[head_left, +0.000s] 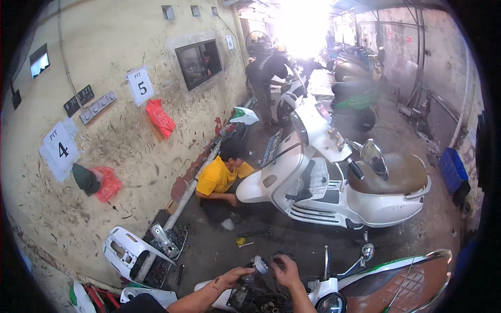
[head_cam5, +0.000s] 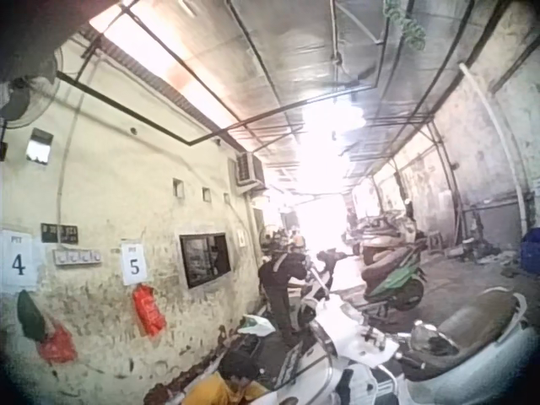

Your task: The person uses a screwdriver on a scooter's steering column, then works on an ignition lock mechanism by inserting a key and adjusting it with a screwdriver by hand.

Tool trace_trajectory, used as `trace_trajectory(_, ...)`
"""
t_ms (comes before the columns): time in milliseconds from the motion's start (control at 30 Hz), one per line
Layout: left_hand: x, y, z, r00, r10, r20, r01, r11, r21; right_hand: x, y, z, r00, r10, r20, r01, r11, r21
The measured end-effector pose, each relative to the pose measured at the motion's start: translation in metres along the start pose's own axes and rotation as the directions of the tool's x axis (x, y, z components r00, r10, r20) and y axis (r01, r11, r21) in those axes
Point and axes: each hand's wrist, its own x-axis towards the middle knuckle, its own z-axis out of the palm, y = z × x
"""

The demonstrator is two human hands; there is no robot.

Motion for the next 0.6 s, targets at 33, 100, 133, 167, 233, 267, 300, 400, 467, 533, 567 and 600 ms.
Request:
trace_trajectory(33, -0.003, 0.004, 0.011, 0.998, 0.030, -0.058, -0.036, 0.993, -0.114, 0.012, -0.005, 0.000, 1.000, 0.031, 0.002, -0.031, 0.999, 0.011)
trace_trajectory(100, 0.015, -0.004, -0.006, 0.997, 0.051, -0.058, -0.061, 0.981, -0.186, 0.036, -0.023, -0.005, 0.998, 0.061, 0.010, -0.061, 0.998, 0.024)
trace_trajectory(133, 0.008, 0.014, 0.012, 0.985, 0.091, -0.148, -0.126, 0.961, -0.245, 0.051, -0.036, -0.010, 1.000, -0.018, 0.020, 0.017, 0.999, 0.034)
trace_trajectory(167, 0.002, 0.028, 0.023, 0.962, 0.129, -0.240, -0.199, 0.934, -0.296, 0.059, -0.043, -0.013, 0.994, -0.101, 0.030, 0.100, 0.994, 0.045)
trace_trajectory(233, 0.003, 0.037, 0.019, 0.969, 0.104, -0.222, -0.169, 0.941, -0.294, 0.071, -0.034, -0.006, 0.989, -0.148, 0.019, 0.147, 0.988, 0.044)
trace_trajectory(267, 0.006, 0.037, 0.018, 0.968, 0.120, -0.222, -0.185, 0.934, -0.305, 0.075, -0.029, -0.005, 0.983, -0.185, 0.005, 0.185, 0.982, 0.038)
trace_trajectory(300, 0.007, 0.035, 0.015, 0.964, 0.136, -0.227, -0.206, 0.925, -0.319, 0.077, -0.032, -0.006, 0.982, -0.190, 0.009, 0.189, 0.981, 0.043)
trace_trajectory(400, 0.004, 0.023, 0.004, 0.965, 0.119, -0.233, -0.186, 0.939, -0.290, 0.077, -0.042, -0.011, 0.984, -0.143, 0.107, 0.135, 0.988, 0.072)
trace_trajectory(467, 0.006, 0.010, 0.003, 0.967, 0.116, -0.229, -0.182, 0.940, -0.289, 0.072, -0.043, -0.009, 0.981, -0.088, 0.175, 0.071, 0.993, 0.097)
trace_trajectory(533, 0.003, 0.007, 0.021, 0.970, 0.117, -0.214, -0.178, 0.940, -0.292, 0.060, -0.033, -0.010, 0.982, -0.041, 0.185, 0.019, 0.993, 0.120)
trace_trajectory(567, 0.001, 0.006, 0.024, 0.969, 0.118, -0.216, -0.178, 0.941, -0.287, 0.054, -0.028, -0.011, 0.980, 0.007, 0.200, -0.035, 0.990, 0.138)
trace_trajectory(600, -0.001, 0.004, 0.022, 0.975, 0.117, -0.191, -0.166, 0.950, -0.263, 0.051, -0.026, -0.012, 0.979, 0.011, 0.203, -0.039, 0.990, 0.134)
